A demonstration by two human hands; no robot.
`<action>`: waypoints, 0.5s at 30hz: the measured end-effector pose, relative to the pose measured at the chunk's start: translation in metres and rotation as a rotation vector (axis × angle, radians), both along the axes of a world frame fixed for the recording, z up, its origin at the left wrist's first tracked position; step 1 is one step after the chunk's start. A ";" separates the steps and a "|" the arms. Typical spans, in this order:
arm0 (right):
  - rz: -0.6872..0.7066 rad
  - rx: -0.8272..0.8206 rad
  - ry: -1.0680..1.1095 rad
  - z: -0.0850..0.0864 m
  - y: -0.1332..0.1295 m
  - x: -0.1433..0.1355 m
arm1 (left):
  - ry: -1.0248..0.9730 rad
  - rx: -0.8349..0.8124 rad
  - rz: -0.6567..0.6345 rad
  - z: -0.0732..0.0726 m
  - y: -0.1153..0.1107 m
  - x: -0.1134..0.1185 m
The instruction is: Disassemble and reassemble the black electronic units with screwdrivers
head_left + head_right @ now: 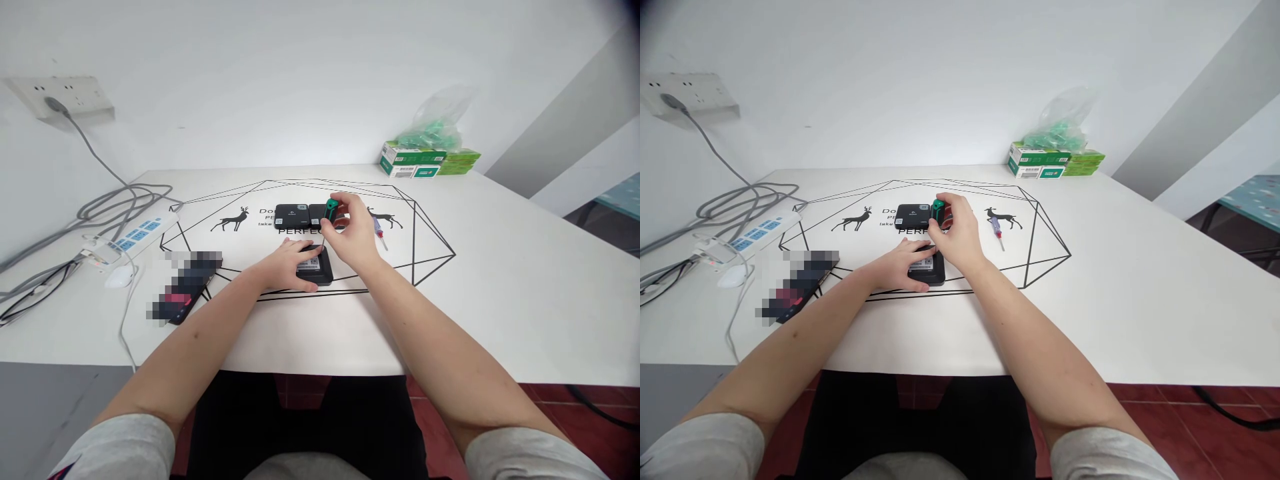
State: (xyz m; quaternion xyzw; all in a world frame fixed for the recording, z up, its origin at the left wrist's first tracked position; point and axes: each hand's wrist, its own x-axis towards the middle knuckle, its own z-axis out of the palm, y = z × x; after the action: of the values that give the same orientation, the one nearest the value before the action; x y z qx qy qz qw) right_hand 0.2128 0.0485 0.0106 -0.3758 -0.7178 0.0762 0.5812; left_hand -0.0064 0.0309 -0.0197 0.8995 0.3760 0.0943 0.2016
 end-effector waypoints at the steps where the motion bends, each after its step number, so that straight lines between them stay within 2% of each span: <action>1: 0.000 -0.002 0.003 0.000 0.000 0.000 | -0.002 0.007 -0.004 -0.001 0.000 0.000; 15: -0.022 -0.073 0.062 0.001 0.001 -0.001 | 0.018 0.014 0.018 0.000 -0.001 0.001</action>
State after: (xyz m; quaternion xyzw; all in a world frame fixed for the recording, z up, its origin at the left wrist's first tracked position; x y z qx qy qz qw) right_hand 0.2115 0.0496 0.0117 -0.4023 -0.6920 0.1077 0.5897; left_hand -0.0054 0.0297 -0.0193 0.8983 0.3851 0.0907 0.1911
